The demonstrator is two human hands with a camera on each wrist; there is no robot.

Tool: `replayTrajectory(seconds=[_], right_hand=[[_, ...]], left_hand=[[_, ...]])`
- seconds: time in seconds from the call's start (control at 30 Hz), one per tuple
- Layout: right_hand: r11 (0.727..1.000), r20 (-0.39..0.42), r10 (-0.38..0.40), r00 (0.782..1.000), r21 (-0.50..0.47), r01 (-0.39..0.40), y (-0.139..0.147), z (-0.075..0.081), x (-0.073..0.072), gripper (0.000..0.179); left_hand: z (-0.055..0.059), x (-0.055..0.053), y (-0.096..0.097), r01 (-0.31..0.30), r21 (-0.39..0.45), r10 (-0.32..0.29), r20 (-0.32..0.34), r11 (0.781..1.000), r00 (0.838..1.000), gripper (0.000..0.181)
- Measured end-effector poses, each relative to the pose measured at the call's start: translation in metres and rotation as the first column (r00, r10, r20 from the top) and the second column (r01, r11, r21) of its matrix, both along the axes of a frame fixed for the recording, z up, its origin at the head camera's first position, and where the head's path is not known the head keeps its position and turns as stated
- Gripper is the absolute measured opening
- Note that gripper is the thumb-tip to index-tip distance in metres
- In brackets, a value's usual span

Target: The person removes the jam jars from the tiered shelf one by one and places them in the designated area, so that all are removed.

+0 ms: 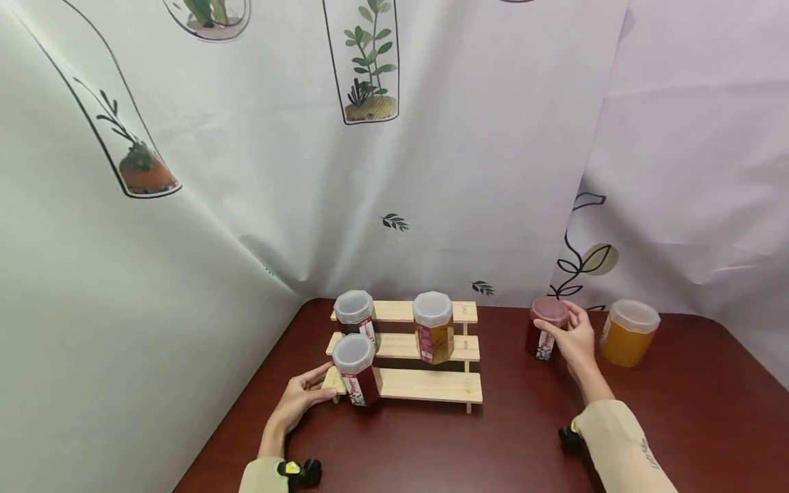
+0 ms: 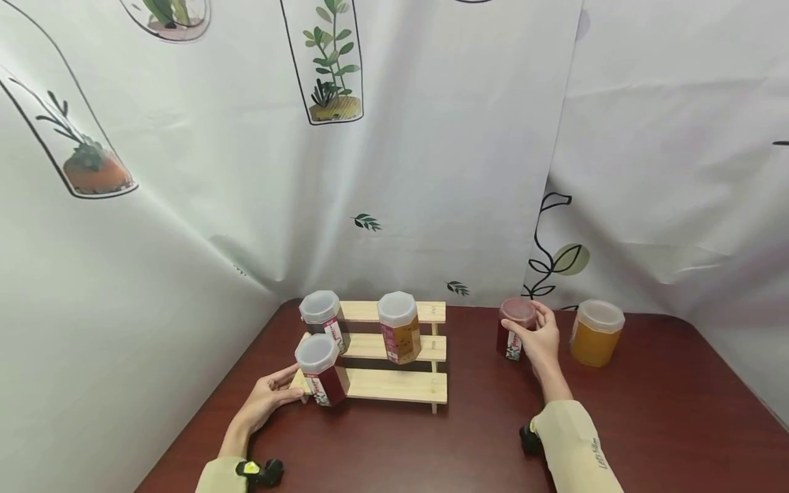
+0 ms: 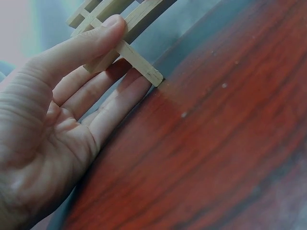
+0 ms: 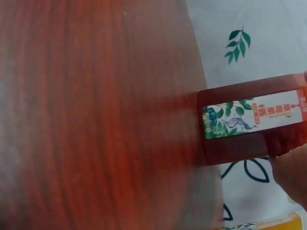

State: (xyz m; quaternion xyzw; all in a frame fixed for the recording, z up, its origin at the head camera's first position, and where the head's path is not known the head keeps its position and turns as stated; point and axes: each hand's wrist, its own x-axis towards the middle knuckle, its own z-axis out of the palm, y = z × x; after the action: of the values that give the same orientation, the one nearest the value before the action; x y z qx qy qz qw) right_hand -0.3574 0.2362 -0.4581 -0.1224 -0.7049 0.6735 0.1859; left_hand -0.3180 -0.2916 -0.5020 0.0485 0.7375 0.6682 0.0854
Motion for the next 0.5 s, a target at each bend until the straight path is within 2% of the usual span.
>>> replayTrajectory(seconds=[0.23, 0.33, 0.5], right_hand=[[0.998, 0.046, 0.061, 0.997, 0.014, -0.061, 0.002, -0.002, 0.005, 0.085], [0.99, 0.069, 0.095, 0.993, 0.094, -0.102, 0.005, 0.0, 0.005, 0.088], [0.962, 0.083, 0.136, 0.987, 0.226, -0.152, 0.011, 0.009, 0.006, 0.092]], left_hand=[[-0.001, 0.004, -0.002, 0.006, -0.001, -0.006, 0.0, 1.0, 1.0, 0.074], [-0.001, 0.002, -0.002, 0.019, 0.001, -0.019, -0.019, 1.0, 1.0, 0.073], [-0.002, -0.001, -0.001, 0.034, 0.012, -0.033, -0.037, 0.999, 0.999, 0.069]])
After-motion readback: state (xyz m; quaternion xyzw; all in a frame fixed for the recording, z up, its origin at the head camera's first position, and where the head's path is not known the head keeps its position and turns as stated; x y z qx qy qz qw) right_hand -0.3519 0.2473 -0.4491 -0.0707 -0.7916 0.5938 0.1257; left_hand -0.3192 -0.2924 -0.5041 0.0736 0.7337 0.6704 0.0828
